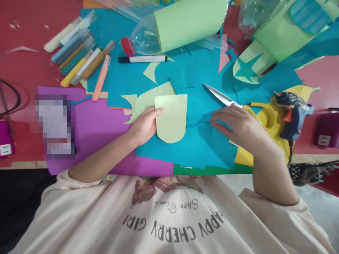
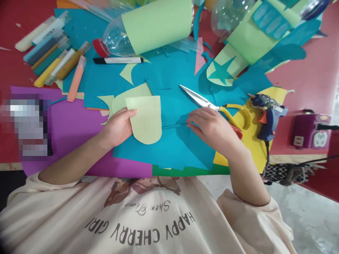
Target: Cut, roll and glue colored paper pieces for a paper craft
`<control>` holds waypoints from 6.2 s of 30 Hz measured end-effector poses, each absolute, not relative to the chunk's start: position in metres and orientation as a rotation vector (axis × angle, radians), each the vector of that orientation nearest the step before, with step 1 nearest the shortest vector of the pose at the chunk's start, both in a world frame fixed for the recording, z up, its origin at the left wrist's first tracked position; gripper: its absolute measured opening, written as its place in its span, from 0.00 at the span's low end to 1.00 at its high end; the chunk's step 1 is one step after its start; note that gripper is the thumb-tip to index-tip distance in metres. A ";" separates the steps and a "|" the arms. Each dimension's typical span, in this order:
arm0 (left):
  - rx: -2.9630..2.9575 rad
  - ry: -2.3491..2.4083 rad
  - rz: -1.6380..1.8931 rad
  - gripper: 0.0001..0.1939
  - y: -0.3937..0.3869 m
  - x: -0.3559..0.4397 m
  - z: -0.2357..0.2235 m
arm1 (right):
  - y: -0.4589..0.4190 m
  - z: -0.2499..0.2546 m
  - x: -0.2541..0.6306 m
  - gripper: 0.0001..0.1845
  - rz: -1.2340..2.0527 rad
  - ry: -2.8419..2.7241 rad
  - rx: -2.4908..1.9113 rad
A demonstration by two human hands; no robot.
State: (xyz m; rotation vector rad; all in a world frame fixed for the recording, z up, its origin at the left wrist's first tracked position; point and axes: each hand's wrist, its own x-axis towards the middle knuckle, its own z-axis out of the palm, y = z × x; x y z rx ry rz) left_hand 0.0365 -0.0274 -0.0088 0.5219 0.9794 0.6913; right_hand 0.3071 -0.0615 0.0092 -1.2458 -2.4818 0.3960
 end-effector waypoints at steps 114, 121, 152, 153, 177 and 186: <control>1.456 1.065 0.699 0.09 -0.032 0.028 0.004 | -0.043 -0.006 0.230 0.15 1.319 -1.574 -1.128; 1.475 1.054 0.708 0.08 -0.033 0.027 0.003 | -0.044 -0.006 0.230 0.11 1.330 -1.603 -1.091; 1.471 1.006 0.719 0.11 -0.034 0.026 0.001 | -0.044 -0.005 0.232 0.06 1.298 -1.643 -1.075; 1.479 1.000 0.733 0.10 -0.034 0.025 0.000 | -0.044 -0.005 0.232 0.06 1.294 -1.640 -1.071; 1.574 0.906 0.897 0.08 -0.032 0.025 -0.008 | -0.043 -0.006 0.233 0.08 1.304 -1.629 -1.120; 1.571 0.929 0.873 0.09 -0.032 0.025 -0.007 | -0.043 -0.004 0.233 0.11 1.284 -1.633 -1.142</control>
